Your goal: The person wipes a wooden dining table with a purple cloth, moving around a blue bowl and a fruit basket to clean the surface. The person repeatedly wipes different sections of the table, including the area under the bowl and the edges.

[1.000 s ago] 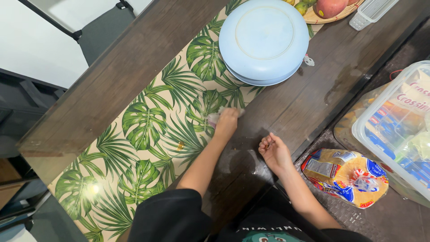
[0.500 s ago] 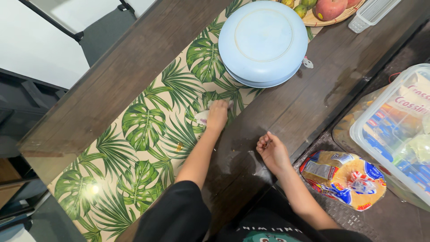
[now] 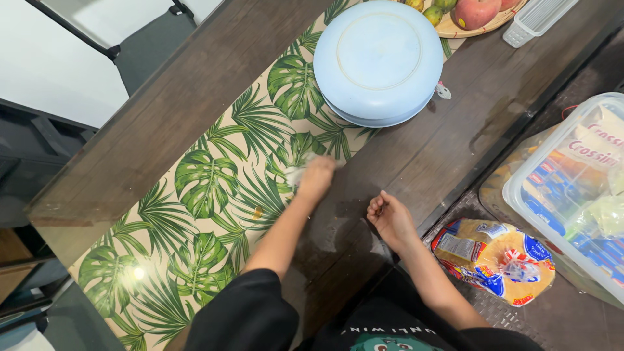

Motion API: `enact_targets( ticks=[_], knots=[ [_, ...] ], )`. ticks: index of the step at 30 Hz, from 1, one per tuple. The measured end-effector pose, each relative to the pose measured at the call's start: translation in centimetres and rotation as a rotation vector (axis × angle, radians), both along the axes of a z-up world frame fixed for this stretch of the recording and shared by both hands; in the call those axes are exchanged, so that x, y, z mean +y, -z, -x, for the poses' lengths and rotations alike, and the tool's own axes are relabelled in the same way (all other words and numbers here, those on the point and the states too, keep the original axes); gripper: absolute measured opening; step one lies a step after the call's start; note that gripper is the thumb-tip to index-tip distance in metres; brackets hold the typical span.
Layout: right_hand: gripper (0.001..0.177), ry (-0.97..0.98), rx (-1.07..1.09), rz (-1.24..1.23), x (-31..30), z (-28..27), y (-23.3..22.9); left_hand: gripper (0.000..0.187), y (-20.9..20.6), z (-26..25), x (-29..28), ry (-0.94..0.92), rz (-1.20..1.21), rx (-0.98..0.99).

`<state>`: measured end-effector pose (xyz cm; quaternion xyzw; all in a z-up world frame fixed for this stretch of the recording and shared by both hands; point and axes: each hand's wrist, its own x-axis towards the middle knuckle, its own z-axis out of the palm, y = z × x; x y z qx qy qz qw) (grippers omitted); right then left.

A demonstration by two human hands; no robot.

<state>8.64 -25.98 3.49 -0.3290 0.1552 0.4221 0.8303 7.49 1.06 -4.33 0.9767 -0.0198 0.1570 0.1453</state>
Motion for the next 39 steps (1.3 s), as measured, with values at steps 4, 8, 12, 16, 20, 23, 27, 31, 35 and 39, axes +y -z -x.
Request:
enact_targets(
  ticks=[4, 8, 12, 16, 20, 23, 27, 31, 35, 39],
  knots=[
    [0.028, -0.006, -0.01, -0.002, -0.5, -0.2, -0.1, 0.017, -1.2, -0.7, 0.5, -0.177, 0.062, -0.006],
    [0.027, -0.003, 0.011, 0.019, -0.3, -0.1, -0.3, 0.027, -1.3, 0.7, -1.1, -0.055, 0.111, -0.084],
    [0.027, 0.002, -0.023, 0.025, -1.2, -0.9, -0.6, 0.024, -1.8, -1.2, 0.9, -0.221, 0.038, -0.069],
    [0.028, 0.002, -0.007, 0.021, -1.2, -1.1, -0.4, 0.028, -0.9, 0.3, -2.6, -0.04, 0.098, -0.098],
    [0.028, -0.015, -0.014, 0.043, -1.1, -1.2, -0.7, 0.038, -2.2, 2.0, 1.8, 0.05, 0.086, 0.008],
    [0.028, -0.006, -0.022, 0.043, -1.6, -1.4, -0.9, 0.033, -2.4, -0.6, 3.6, -0.112, 0.025, -0.041],
    [0.028, -0.026, -0.025, 0.048, -0.9, -1.2, -1.0, 0.028, -1.3, -0.2, 0.7, -0.161, -0.009, -0.106],
    [0.028, -0.039, -0.021, 0.013, -0.5, -1.1, -1.1, 0.033, -2.3, 2.6, 2.2, 0.022, 0.065, -0.061],
    [0.028, -0.029, -0.033, 0.05, -0.5, -1.3, -1.2, 0.031, -1.8, -1.1, 4.5, -0.189, -0.012, -0.048],
    [0.028, -0.033, -0.024, 0.06, -0.2, -1.2, -1.2, 0.029, 0.1, -1.3, 0.5, -0.025, 0.018, -0.047]
  ],
)
